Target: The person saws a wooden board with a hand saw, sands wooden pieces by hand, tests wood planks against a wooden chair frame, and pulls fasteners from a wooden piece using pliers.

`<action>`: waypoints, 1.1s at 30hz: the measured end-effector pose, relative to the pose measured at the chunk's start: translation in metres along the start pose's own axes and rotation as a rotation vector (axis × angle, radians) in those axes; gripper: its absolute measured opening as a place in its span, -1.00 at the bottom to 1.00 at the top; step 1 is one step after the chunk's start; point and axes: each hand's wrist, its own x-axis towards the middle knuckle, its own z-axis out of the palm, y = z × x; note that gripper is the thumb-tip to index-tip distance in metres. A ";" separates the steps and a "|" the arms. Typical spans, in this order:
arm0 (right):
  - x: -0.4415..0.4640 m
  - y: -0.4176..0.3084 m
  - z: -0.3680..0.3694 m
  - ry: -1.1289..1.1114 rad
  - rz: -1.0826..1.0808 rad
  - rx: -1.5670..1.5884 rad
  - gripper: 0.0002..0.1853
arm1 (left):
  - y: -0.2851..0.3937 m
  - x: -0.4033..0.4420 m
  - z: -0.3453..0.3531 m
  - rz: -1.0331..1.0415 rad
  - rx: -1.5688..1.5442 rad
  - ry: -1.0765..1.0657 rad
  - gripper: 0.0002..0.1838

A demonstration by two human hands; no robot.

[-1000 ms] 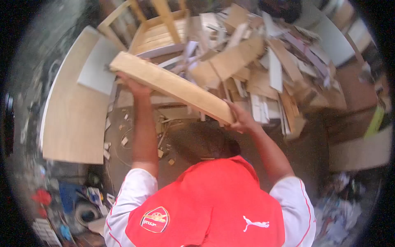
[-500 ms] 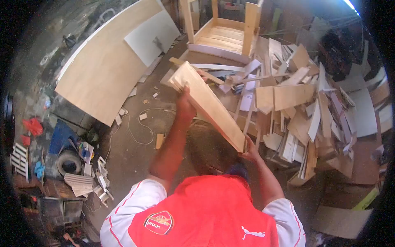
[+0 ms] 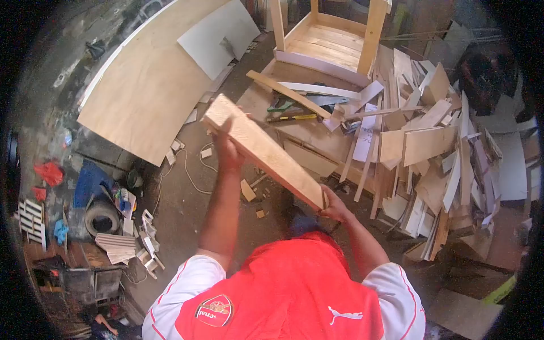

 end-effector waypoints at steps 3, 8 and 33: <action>0.026 -0.049 0.002 0.014 -0.042 -0.155 0.17 | 0.001 0.057 -0.047 -0.102 0.060 0.085 -0.25; 0.102 -0.072 -0.010 -0.036 -0.080 0.119 -0.02 | 0.016 0.155 -0.105 -0.132 0.021 0.108 0.00; 0.235 -0.377 -0.175 0.918 -0.235 -0.945 -0.13 | -0.046 0.449 -0.047 -0.318 0.079 -0.377 -0.43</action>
